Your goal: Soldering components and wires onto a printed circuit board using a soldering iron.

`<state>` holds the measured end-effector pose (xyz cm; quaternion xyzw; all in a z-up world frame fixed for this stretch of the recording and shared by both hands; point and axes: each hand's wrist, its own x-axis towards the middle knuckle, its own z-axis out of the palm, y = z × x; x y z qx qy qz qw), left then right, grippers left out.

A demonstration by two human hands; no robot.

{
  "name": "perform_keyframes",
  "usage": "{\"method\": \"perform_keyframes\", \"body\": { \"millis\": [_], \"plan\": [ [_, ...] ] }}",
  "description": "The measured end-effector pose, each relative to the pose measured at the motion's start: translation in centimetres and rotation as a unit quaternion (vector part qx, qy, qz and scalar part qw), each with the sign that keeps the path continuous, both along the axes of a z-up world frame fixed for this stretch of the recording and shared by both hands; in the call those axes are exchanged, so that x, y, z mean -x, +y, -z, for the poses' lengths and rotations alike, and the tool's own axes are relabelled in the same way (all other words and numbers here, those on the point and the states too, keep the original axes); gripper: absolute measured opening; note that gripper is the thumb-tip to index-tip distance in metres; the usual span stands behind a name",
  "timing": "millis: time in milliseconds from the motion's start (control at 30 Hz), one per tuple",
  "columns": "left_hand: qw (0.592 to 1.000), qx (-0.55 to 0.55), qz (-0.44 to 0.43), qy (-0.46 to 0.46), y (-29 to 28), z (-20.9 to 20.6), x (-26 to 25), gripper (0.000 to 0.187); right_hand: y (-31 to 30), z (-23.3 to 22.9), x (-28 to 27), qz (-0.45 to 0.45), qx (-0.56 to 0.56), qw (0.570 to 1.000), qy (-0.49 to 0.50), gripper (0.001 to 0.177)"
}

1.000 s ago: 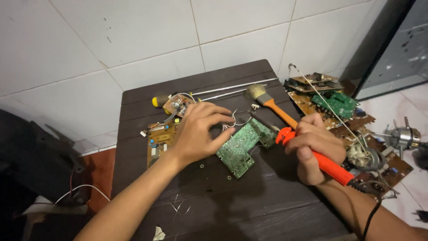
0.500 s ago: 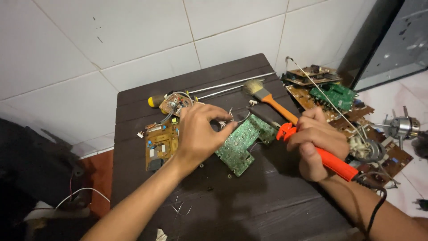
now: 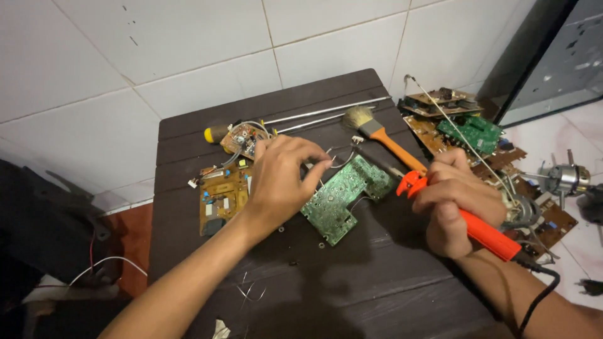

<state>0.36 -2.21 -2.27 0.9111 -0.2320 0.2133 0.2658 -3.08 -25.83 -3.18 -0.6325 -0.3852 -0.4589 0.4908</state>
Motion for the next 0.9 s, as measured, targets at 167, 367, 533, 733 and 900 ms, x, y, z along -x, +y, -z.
{"method": "perform_keyframes", "body": {
  "millis": [167, 367, 533, 733, 900],
  "plan": [
    [0.999, 0.003, 0.021, -0.027, 0.7, -0.5, 0.6, 0.010, 0.4, -0.6, 0.0, -0.006, 0.000, 1.000, 0.007, 0.050],
    [0.996, -0.001, 0.086, -0.023, 2.0, -0.1, -0.2, 0.010, 0.4, -0.1, 0.2, -0.011, -0.004, 1.000, 0.020, 0.050],
    [0.993, -0.004, 0.116, 0.000, 2.9, -0.4, -0.7, 0.013, 0.7, -1.1, 0.5, -0.033, 0.051, 0.998, 0.019, 0.049],
    [0.987, -0.019, 0.156, -0.014, 3.2, -0.5, -0.8, 0.013, 1.1, -2.3, 1.0, -0.075, 0.072, 0.994, 0.039, 0.052],
    [0.986, -0.021, 0.168, -0.002, 3.1, -0.6, -0.4, 0.013, 1.5, -2.2, 1.6, -0.075, 0.076, 0.992, 0.067, 0.056]
  ]
}}
